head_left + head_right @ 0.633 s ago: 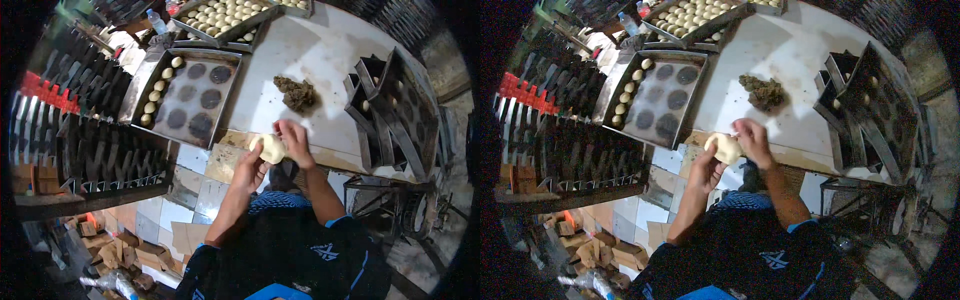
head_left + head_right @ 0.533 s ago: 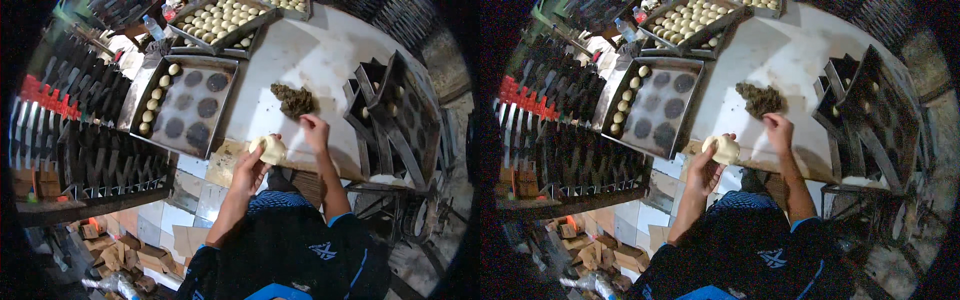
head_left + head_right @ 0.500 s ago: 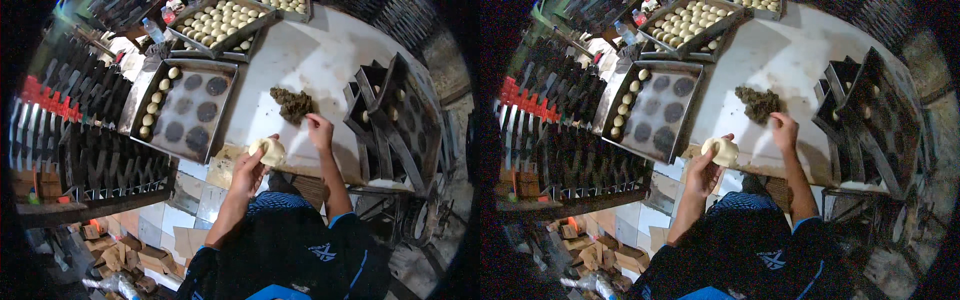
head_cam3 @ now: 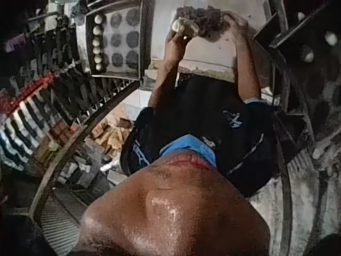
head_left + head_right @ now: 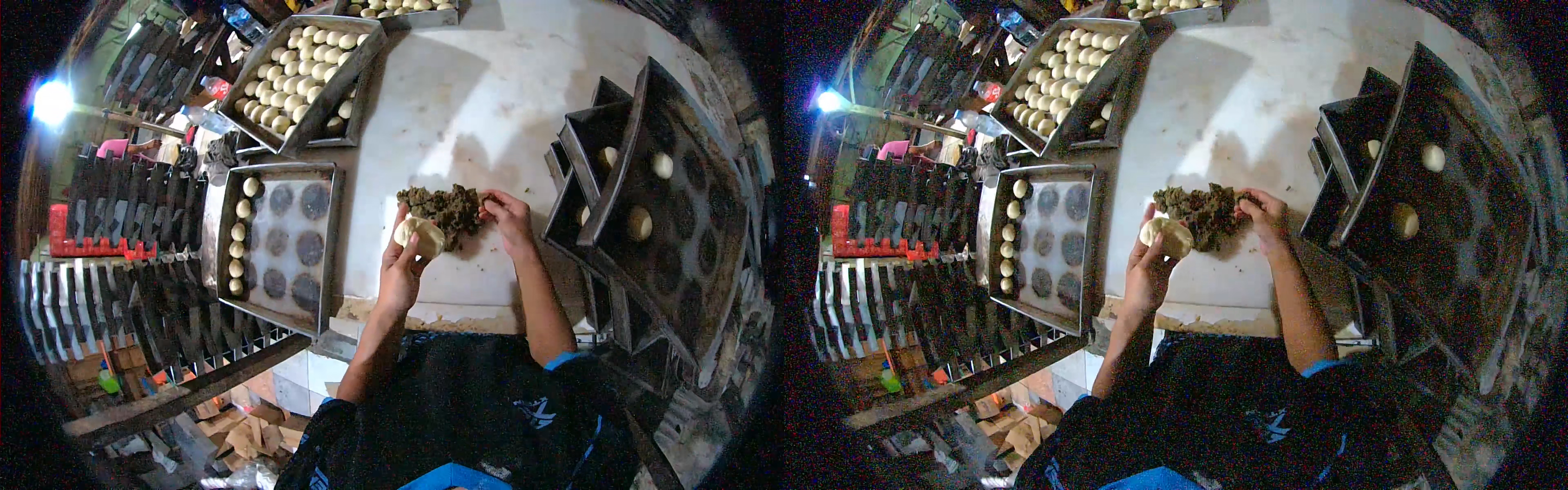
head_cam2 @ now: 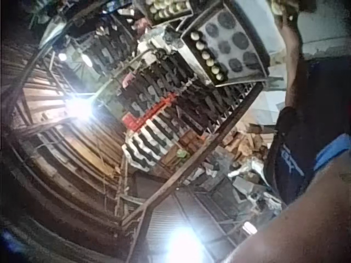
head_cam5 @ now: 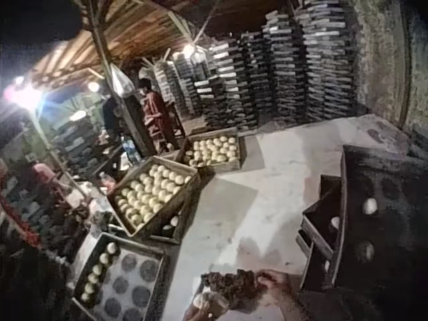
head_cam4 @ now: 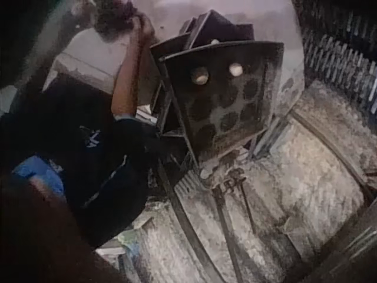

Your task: Stuffing dough with filling, placing rolls on baking trays, and adding liquid to a commercial dough mixer.

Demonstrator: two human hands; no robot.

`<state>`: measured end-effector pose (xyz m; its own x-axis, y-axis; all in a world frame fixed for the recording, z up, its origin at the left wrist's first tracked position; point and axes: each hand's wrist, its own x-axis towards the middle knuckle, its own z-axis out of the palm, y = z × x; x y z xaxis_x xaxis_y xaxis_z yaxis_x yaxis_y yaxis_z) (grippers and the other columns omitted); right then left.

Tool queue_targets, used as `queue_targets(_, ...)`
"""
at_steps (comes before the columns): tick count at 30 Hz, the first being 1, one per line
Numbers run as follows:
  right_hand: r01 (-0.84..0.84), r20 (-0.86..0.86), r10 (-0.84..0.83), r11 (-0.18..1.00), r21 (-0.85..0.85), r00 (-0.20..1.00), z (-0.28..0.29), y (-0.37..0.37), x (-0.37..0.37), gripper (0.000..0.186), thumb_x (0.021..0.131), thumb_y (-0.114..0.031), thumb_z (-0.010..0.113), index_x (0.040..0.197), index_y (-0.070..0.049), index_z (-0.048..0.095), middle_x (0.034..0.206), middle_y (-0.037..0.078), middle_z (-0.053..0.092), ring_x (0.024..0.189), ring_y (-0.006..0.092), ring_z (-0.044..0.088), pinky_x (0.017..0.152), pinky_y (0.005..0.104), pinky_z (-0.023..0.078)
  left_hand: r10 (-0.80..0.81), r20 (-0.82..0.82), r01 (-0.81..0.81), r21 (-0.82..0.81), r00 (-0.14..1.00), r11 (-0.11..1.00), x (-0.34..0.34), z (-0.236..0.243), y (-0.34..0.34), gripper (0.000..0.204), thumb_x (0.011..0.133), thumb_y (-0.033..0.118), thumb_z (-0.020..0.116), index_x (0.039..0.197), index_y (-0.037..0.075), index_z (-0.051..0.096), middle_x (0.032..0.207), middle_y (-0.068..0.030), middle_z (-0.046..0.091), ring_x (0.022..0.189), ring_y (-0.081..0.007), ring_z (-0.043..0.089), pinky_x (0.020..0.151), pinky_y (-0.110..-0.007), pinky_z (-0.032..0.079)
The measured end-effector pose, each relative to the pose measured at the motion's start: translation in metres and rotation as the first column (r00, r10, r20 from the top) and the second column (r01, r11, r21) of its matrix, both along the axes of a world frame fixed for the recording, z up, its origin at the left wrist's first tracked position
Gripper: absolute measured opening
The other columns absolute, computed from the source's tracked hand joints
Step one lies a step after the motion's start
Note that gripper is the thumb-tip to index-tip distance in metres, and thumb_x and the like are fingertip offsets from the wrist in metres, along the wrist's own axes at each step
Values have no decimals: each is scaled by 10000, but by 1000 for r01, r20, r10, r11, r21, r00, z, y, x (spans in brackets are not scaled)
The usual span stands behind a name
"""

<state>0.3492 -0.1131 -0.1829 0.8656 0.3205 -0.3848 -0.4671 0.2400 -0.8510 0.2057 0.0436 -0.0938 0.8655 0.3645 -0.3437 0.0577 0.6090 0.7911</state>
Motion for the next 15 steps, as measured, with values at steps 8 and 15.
queue_targets(8,83,734,383,856,-510,560,73,5,-42,330,809,-21,600,1133,-73,638,1011,102,665,850,271,639,818,344,499,-134,-84,138,51,987,989,43,-25,-17,345,945,187,553,1225,-11,523,1044,-87,630,956,-158,613,845,-278,502)
queue_targets(15,-10,386,62,991,-135,920,111,21,-71,329,811,-146,698,1066,49,630,1064,120,594,950,178,609,779,298,520,64,285,-76,32,956,997,17,8,-22,378,970,193,494,1287,-11,464,1175,-129,579,1070,-229,575,916,-326,468)
